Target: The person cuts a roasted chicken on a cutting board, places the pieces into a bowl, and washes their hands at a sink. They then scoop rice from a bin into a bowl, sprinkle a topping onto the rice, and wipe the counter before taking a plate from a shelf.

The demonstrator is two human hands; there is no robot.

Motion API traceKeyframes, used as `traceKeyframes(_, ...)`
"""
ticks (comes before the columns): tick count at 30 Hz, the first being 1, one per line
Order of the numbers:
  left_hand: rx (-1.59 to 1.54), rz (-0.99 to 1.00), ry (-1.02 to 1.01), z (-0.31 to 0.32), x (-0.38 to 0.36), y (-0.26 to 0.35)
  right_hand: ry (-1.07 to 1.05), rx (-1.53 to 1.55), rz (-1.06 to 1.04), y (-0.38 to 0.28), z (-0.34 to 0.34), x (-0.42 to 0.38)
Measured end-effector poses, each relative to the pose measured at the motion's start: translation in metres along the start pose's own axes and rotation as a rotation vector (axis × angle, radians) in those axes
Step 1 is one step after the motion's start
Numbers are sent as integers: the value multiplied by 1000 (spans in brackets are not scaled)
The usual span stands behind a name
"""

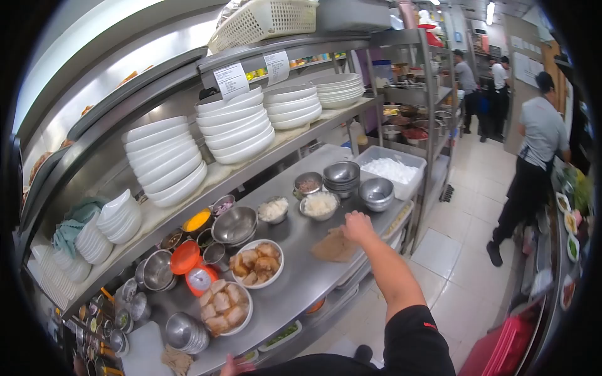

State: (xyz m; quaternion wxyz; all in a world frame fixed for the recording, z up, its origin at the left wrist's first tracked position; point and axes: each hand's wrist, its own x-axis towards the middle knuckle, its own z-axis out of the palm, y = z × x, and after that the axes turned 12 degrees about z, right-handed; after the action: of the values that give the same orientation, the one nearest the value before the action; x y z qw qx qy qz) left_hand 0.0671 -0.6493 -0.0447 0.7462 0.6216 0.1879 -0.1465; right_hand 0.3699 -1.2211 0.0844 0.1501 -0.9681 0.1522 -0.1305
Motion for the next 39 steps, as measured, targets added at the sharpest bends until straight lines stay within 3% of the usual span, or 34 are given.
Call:
traceKeyframes(1, 35, 63, -10, 8, 0, 2, 49, -14, -39, -2, 2, 27)
traceKeyframes(2, 8, -103, 137, 12, 26, -5, -41, -17, -23, -6, 2, 58)
traceKeyframes(6, 138, -249, 362, 36, 51, -15, 5, -67, 53, -18, 15, 142)
traceKeyframes(13, -12, -121, 536, 62, 44, -16, -33, -8, 405, 14, 11, 232)
traceKeyframes(15, 111, -176, 631, 72, 43, -11, -160, -10, 448, 25, -9, 243)
traceKeyframes(17, 99, -219, 713, 82, 45, -13, -103, 81, 469, 40, 9, 260)
traceKeyframes(23, 146, -188, 667, 82, 35, -10, -100, 256, 472, 68, 25, 286)
traceKeyframes(27, 139, -211, 638, 114, 6, -3, -85, 305, 435, 82, 32, 293)
traceKeyframes(30, 249, -374, 617, 115, -17, -35, 46, 368, 426, 87, 46, 305)
traceKeyframes(31, 270, -430, 595, 114, -26, -39, 44, 393, 423, 89, 48, 309)
traceKeyframes(32, 163, -333, 748, 121, -36, -50, 42, 419, 420, 91, 50, 313)
traceKeyframes(33, 147, -333, 776, 123, -43, -55, 43, 446, 416, 91, 48, 315)
traceKeyframes(39, 173, -385, 730, 125, -59, -74, -90, 684, 462, 93, 25, 325)
